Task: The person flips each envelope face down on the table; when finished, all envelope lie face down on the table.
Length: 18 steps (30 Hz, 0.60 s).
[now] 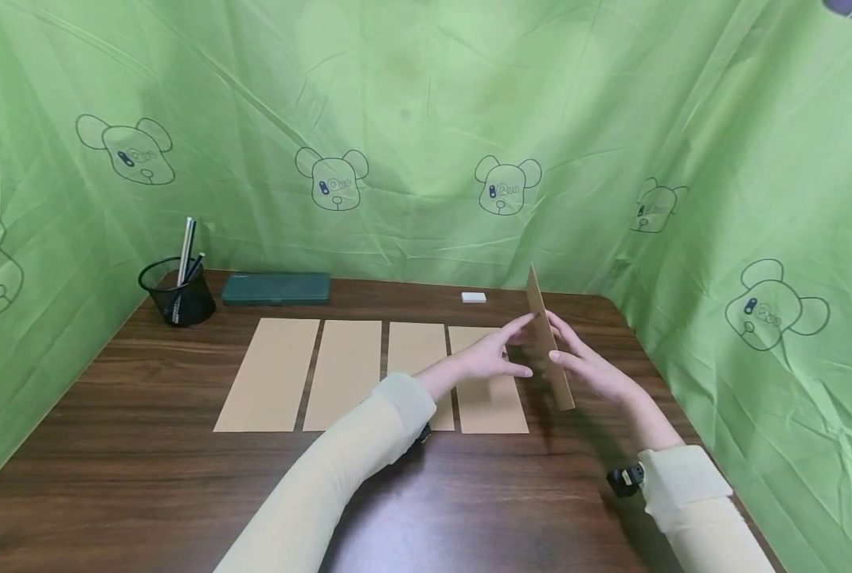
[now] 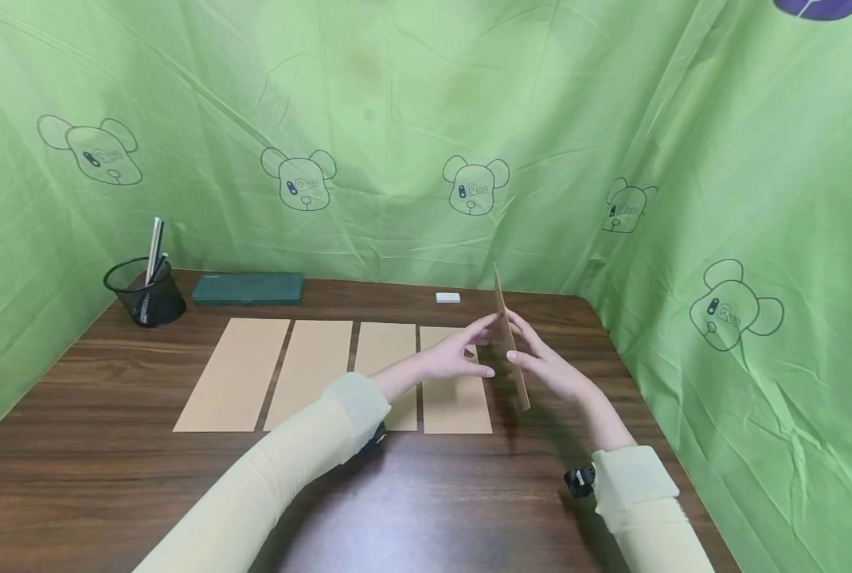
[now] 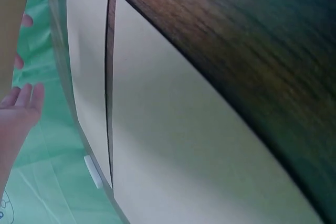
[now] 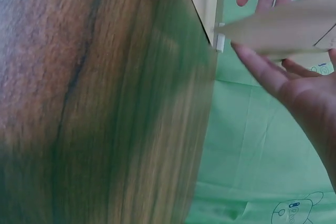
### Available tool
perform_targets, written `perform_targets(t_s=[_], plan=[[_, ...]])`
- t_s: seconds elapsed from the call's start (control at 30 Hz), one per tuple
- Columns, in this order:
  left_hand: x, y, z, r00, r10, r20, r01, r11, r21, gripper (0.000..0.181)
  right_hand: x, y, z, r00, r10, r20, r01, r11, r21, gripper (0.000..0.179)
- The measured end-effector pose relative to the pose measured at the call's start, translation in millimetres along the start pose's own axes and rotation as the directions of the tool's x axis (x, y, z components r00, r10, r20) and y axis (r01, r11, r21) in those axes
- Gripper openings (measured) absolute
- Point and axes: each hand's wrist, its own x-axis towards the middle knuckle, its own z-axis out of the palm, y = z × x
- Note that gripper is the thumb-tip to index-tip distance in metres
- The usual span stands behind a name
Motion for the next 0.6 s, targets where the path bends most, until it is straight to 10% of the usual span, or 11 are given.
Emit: perform_targets(t_s=[0.27,0.6], plan=[[-1.9,-0.4,-1.3,0.999,-0.016,0.035,0.019,0.997,-0.081,0.102,-2.9,-4,1,1.000,-0.008,-0.010,0.009,0.997,0.077,0.068],[-1.5,-6.7,-2.9,1.000,-0.011,0.025,0.012,0.999,-0.039,0.101,-7.0,-2,-10,0.984,0.035,-0.176,-0.059,0.990,-0.132,0.067]])
